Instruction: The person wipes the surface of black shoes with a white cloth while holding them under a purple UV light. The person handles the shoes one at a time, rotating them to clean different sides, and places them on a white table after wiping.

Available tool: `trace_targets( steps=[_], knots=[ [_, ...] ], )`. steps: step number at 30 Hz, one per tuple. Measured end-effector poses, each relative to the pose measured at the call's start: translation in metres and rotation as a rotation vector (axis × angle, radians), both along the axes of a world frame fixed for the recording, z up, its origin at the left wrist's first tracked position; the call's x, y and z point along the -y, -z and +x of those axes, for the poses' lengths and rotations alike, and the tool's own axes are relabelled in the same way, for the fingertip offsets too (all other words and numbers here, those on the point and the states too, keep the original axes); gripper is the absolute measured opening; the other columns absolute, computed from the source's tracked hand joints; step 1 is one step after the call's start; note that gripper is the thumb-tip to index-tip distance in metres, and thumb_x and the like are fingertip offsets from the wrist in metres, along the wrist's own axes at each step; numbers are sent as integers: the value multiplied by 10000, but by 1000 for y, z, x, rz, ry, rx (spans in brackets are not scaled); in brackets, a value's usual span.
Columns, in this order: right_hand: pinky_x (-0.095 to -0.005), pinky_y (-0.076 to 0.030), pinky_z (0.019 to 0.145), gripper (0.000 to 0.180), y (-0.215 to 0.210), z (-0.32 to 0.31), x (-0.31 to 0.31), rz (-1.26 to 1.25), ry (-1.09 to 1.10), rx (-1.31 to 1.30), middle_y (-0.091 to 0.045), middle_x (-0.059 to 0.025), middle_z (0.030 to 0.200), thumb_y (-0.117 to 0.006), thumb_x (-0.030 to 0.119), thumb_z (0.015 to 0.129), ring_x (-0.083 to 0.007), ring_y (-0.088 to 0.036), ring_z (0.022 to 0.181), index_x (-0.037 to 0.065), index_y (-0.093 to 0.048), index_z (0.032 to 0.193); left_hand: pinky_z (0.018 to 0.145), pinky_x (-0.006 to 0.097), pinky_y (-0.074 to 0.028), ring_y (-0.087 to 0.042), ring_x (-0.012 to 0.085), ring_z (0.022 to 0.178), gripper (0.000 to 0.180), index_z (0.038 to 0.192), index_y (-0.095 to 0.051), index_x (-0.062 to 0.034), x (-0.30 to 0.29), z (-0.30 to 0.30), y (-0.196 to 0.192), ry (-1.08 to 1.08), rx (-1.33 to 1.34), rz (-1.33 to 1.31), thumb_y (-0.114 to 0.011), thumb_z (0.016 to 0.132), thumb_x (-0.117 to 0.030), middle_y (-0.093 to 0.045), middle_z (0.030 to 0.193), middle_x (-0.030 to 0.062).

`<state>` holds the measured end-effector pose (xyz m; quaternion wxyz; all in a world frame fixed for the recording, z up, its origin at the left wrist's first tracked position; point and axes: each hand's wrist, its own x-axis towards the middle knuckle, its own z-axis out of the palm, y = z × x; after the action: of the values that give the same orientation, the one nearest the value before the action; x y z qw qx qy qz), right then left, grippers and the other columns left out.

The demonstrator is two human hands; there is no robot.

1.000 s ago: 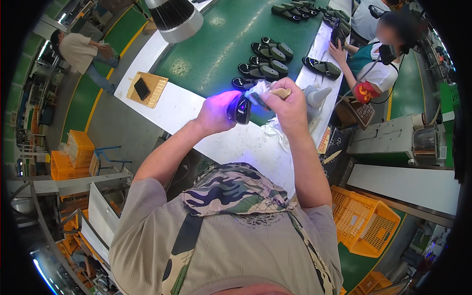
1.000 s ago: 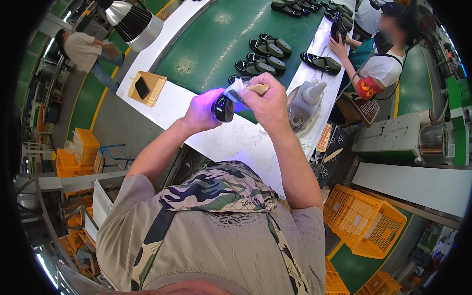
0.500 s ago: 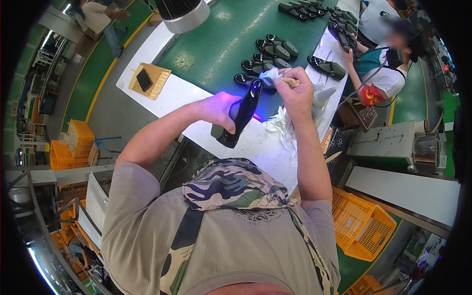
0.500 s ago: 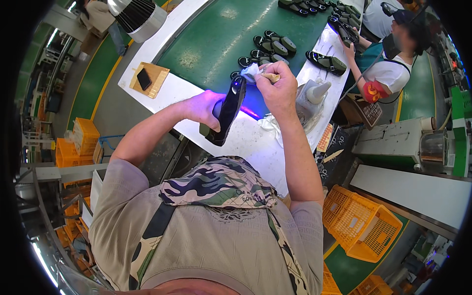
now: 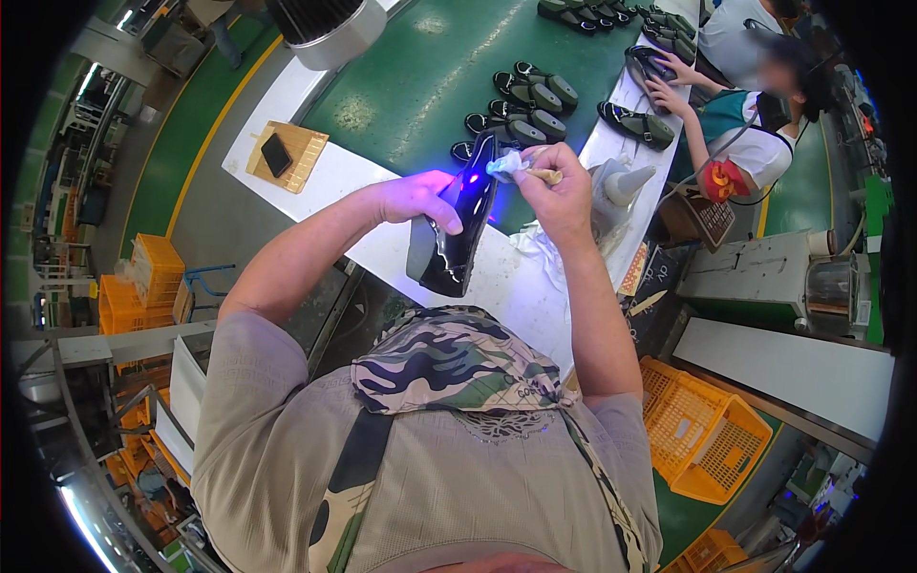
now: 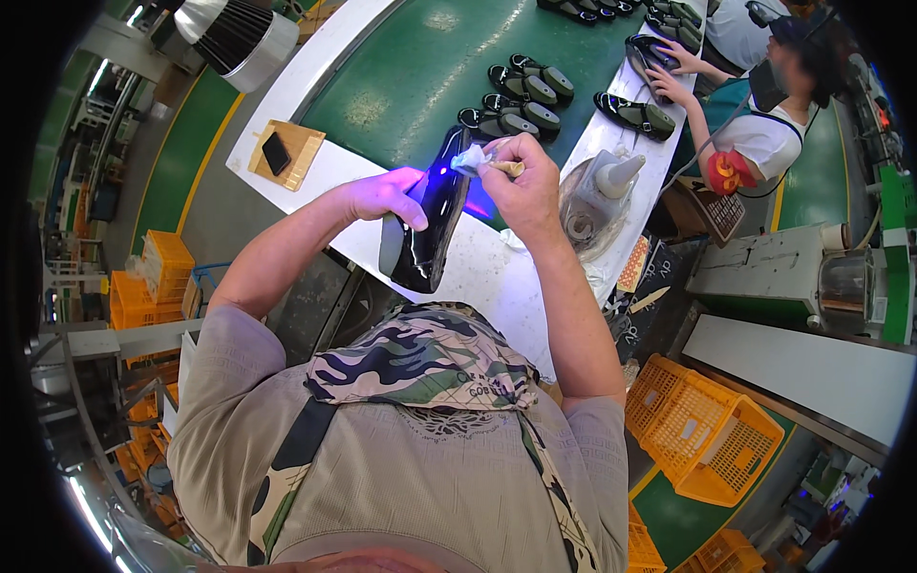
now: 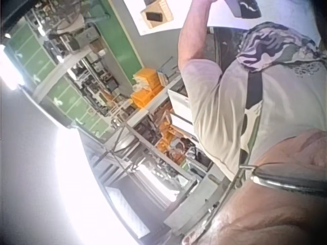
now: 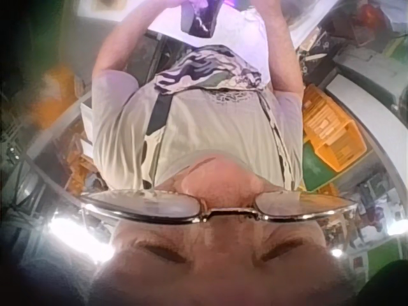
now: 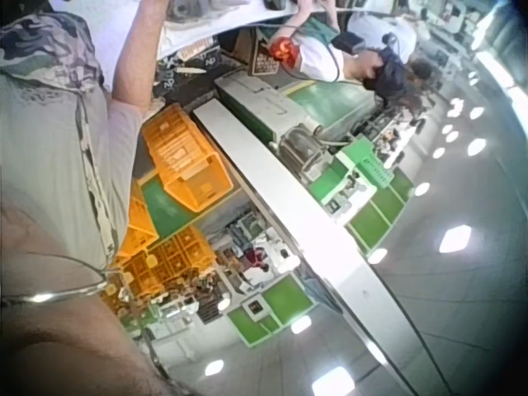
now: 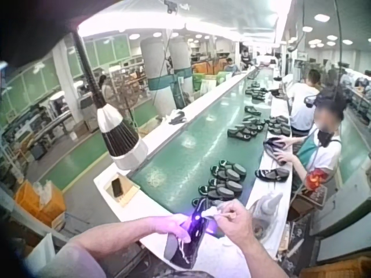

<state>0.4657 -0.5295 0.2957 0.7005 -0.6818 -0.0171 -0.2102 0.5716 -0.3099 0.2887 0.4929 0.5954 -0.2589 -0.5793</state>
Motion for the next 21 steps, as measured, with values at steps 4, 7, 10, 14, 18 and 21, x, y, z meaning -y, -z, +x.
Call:
trace_targets(
  steps=[4, 7, 10, 14, 18, 21],
  knots=[
    [-267, -468, 755, 179, 17, -2, -1, -3, -8, -1, -633, -119, 942, -674, -8, 761, -128, -574, 849, 22, -501, 794, 892, 290, -469, -622, 149, 945, 566, 1197, -562, 18, 5, 8, 6, -51, -197, -69, -736, 682, -141, -657, 1041, 70],
    [-273, -471, 771, 182, 21, -3, -2, 43, -18, -27, -628, -120, 932, -680, -2, 755, -143, -580, 859, 22, -503, 786, 897, 326, -500, -646, 185, 943, 590, 1225, -535, 27, 10, 8, 0, -116, -290, -115, -733, 721, -206, -654, 1066, 105],
    [-268, -468, 762, 187, 24, -5, -5, 148, -62, -91, -619, -106, 921, -697, 8, 749, -133, -574, 851, 29, -513, 779, 892, 347, -513, -653, 199, 951, 566, 1230, -528, 27, 8, 13, 11, -170, -352, -140, -719, 776, -253, -656, 1071, 119],
    [-242, -449, 708, 197, 27, -6, -1, 230, -114, -163, -608, -69, 894, -715, 17, 746, -91, -548, 792, 39, -522, 779, 868, 355, -532, -669, 213, 928, 508, 1226, -532, 19, 12, 18, 21, -245, -430, -154, -684, 843, -278, -657, 1074, 130],
    [-222, -426, 669, 206, 21, -6, 6, 290, -158, -233, -596, -42, 863, -726, 18, 739, -65, -521, 748, 44, -525, 779, 855, 366, -539, -675, 214, 908, 442, 1222, -540, 8, 18, 24, 27, -269, -492, -144, -624, 906, -289, -665, 1063, 132],
    [-230, -430, 682, 199, 18, -7, 8, 253, -164, -194, -600, -44, 864, -716, 12, 743, -74, -524, 761, 44, -522, 775, 857, 389, -537, -676, 231, 908, 415, 1201, -560, -8, 20, 27, 38, -307, -500, -124, -594, 929, -319, -668, 1046, 132]
  ],
)
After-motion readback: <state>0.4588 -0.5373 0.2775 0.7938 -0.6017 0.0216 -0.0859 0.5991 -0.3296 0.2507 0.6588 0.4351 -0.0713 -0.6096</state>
